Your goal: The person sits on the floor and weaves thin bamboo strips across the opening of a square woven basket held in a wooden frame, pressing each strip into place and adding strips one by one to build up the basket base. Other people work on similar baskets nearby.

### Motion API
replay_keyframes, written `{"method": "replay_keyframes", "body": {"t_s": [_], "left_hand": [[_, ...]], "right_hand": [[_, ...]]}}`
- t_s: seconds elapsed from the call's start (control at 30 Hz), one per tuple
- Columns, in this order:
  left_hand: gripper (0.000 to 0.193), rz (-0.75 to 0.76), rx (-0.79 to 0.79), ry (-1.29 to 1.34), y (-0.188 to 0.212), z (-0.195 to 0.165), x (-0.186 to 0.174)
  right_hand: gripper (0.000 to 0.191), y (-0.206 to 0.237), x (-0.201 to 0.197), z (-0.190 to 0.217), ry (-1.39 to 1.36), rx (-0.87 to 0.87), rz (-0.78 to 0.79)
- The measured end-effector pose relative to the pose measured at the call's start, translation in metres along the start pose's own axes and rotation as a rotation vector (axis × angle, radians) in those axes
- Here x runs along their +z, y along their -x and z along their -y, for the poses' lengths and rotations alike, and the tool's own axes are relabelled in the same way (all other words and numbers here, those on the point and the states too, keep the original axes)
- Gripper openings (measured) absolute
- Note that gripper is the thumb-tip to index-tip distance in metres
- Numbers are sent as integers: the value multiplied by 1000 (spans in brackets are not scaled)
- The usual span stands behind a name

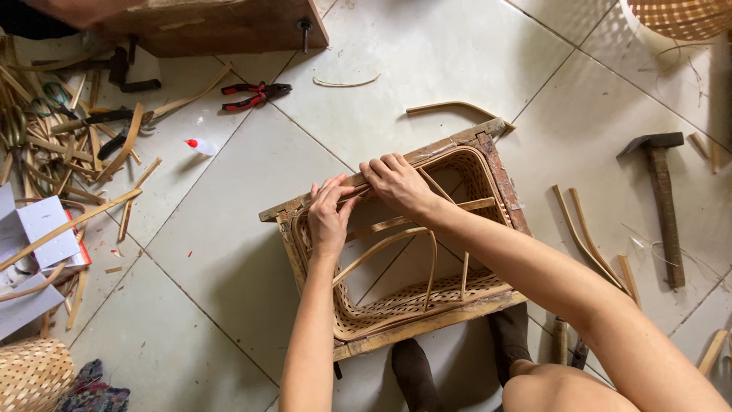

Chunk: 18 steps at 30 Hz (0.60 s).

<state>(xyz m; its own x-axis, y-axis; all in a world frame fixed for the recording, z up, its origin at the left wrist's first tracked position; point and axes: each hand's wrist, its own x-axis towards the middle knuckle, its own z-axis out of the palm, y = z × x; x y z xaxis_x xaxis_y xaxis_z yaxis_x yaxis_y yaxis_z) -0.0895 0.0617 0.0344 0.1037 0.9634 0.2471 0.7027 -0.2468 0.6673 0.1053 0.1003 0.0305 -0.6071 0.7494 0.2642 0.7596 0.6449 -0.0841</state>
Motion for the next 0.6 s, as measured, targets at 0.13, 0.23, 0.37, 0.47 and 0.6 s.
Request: {"method": "replay_keyframes", "body": {"t_s": [0.13, 0.23, 0.37, 0.47, 0.6], "left_hand": [[17, -30, -45, 17, 2, 0, 2], [17, -36, -89, 15, -1, 3, 2], [26, 40, 45, -35, 0, 7, -12], [38, 64, 210, -387, 38, -1, -31], [53, 278, 67, -86, 138, -30, -50]], "right_hand": [[52, -3, -3, 5, -37, 45, -12], [41, -10, -3, 10, -7, 49, 79], [41, -6, -14, -12, -202, 119, 35], [38, 34, -40, -61, -410, 250, -261], [19, 178, -62, -160, -350, 731, -359]]}}
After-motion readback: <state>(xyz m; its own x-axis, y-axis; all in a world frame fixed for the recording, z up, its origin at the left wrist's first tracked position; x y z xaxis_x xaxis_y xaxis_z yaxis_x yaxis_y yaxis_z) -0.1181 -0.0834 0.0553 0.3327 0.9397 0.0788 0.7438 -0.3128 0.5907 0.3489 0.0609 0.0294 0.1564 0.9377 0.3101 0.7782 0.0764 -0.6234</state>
